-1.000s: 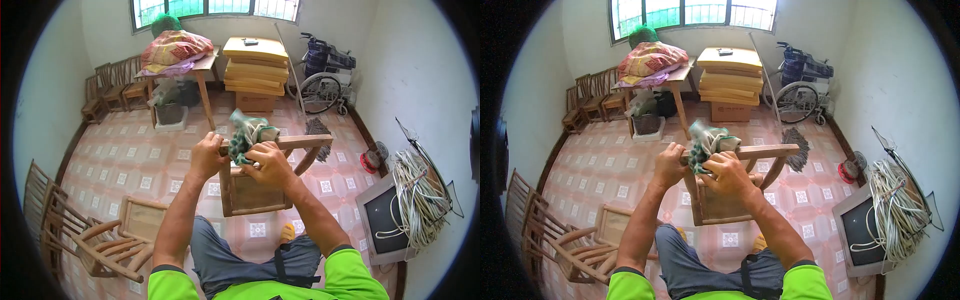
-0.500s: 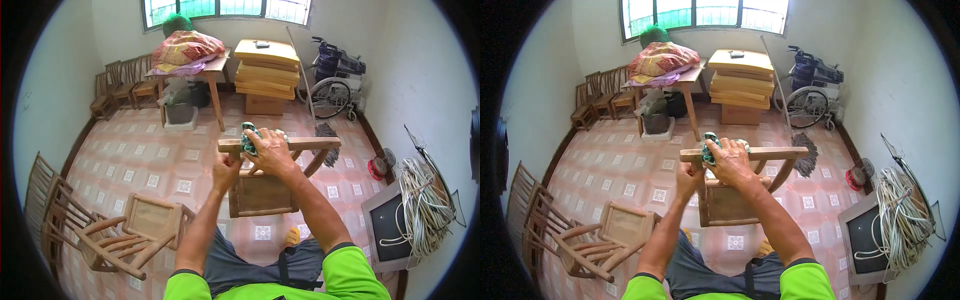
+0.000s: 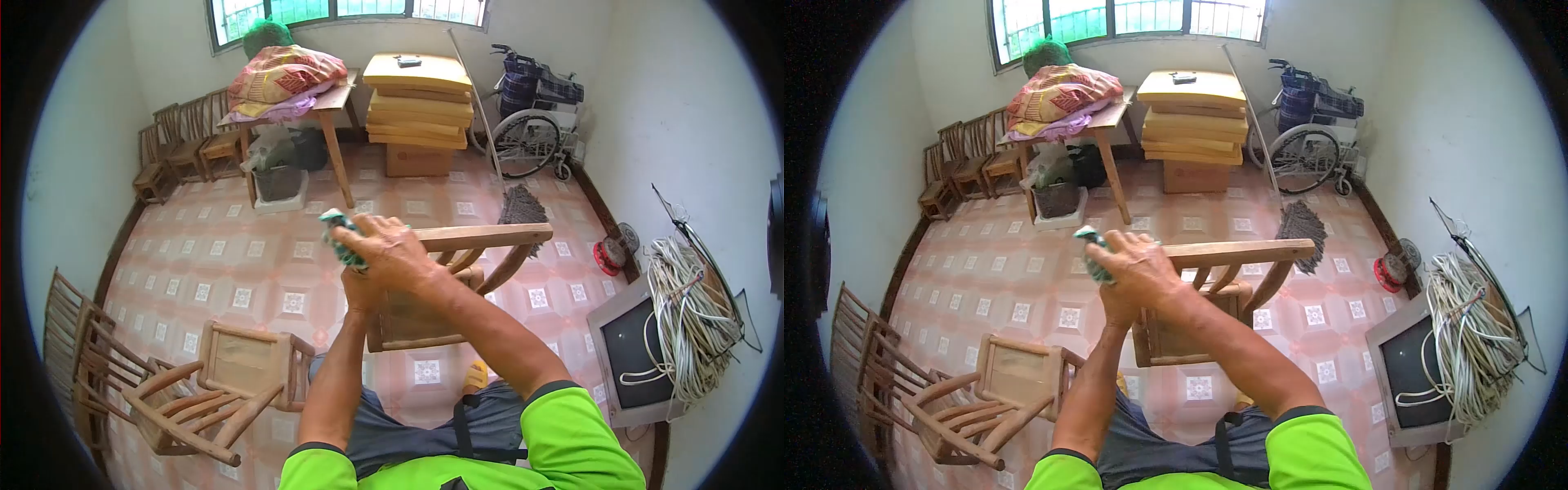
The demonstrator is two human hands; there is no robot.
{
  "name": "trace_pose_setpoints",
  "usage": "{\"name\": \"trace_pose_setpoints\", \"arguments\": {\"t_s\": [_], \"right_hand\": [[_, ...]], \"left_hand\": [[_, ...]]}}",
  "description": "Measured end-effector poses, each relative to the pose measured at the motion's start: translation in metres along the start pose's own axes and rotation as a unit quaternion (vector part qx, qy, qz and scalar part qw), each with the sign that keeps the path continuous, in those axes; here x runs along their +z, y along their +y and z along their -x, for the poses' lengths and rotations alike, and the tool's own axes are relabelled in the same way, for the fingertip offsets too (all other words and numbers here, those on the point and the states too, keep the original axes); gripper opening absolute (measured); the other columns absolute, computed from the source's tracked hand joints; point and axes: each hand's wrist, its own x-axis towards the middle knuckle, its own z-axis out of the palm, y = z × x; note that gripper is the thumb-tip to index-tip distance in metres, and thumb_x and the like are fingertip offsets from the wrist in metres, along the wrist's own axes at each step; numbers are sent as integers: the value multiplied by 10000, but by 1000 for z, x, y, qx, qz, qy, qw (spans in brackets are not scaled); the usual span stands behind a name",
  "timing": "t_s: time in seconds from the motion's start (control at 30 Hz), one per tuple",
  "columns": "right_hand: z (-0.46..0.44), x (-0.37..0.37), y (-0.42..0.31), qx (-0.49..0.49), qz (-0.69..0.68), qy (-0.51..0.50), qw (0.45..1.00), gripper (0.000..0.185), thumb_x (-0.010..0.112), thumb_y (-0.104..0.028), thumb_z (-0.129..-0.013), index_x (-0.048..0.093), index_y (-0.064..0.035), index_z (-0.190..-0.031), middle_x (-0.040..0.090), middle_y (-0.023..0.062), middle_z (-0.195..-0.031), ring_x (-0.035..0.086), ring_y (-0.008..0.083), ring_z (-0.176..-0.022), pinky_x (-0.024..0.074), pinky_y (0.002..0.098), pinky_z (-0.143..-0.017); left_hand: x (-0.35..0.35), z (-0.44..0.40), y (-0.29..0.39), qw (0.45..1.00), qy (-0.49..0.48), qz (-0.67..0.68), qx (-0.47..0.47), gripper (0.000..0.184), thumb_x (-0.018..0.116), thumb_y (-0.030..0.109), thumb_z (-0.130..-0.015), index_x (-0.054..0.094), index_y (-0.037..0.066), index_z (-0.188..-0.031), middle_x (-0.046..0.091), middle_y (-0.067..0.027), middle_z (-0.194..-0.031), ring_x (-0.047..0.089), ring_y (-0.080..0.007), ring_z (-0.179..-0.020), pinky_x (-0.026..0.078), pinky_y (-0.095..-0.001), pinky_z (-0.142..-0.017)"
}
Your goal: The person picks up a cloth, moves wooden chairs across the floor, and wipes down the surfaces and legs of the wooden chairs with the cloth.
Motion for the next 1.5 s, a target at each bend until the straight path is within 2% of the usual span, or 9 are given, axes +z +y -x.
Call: {"name": "trace_pose_setpoints", "arguments": {"t_s": [0.43,0.63,0.7,0.97,1.1,1.17,1.23,1.33,1.5], "right_hand": [[120,-74,81,171,180,71,966,508,715,-225,-876,593,-173,-1366,537,146,-1239,493,357,-1176,319,538,-1071],[5,14,-10,71,69,104,990,428,705,-230,-787,682,-260,-1213,574,94,-1053,594,315,-1018,434,460,-882],[-6,20,-11,74,76,132,986,408,708,-231,-788,676,-262,-1193,589,97,-1056,611,319,-1003,450,462,-871],[80,-61,79,163,106,76,978,549,823,-460,-770,664,-203,-1228,608,95,-1104,612,334,-1033,446,486,-913],[139,-99,129,221,198,99,950,605,813,-529,-763,656,-215,-1255,566,104,-1152,518,329,-1135,351,522,-1044],[145,-102,138,221,190,106,951,629,818,-538,-753,646,-219,-1268,569,93,-1167,522,329,-1142,345,525,-1062],[145,-101,136,230,154,89,957,629,823,-532,-748,652,-225,-1270,563,101,-1182,501,332,-1179,321,524,-1085],[144,-95,129,226,187,112,949,639,826,-497,-750,650,-223,-1300,558,112,-1207,484,333,-1206,300,514,-1105],[113,-53,93,226,158,204,939,521,766,-220,-804,659,-176,-1312,528,130,-1270,458,337,-1234,290,516,-1128]], "left_hand": [[4,-12,-37,991,42,-117,43,95,692,96,-813,667,29,-750,598,23,-603,563,-77,-566,476,-323,-549],[8,-17,-26,995,3,-83,49,243,816,188,-792,674,20,-896,715,-19,-784,678,-135,-740,546,-356,-695],[30,-16,1,979,151,-124,60,274,837,207,-809,703,27,-965,731,-8,-841,684,-112,-790,551,-335,-716],[5,-28,-12,995,-1,-85,46,79,684,43,-830,613,8,-828,667,-50,-715,666,-131,-601,560,-315,-555],[-2,-40,-25,994,-41,-103,4,96,689,46,-841,601,21,-870,660,-32,-725,664,-144,-676,564,-318,-673],[-14,-43,-4,978,-102,-177,-31,228,697,51,-852,633,14,-1068,690,-64,-918,661,-155,-837,548,-320,-785],[-19,-38,37,992,-43,47,106,439,672,105,-905,580,22,-1326,654,-104,-1154,644,-193,-985,528,-343,-862],[-52,-73,60,978,-23,-96,185,566,615,182,-972,454,56,-1500,585,-103,-1319,618,-222,-1099,509,-380,-927],[-24,-106,75,904,-181,-363,131,300,517,283,-1013,695,45,-1055,710,-175,-1066,674,-355,-997,530,-408,-890]]}}
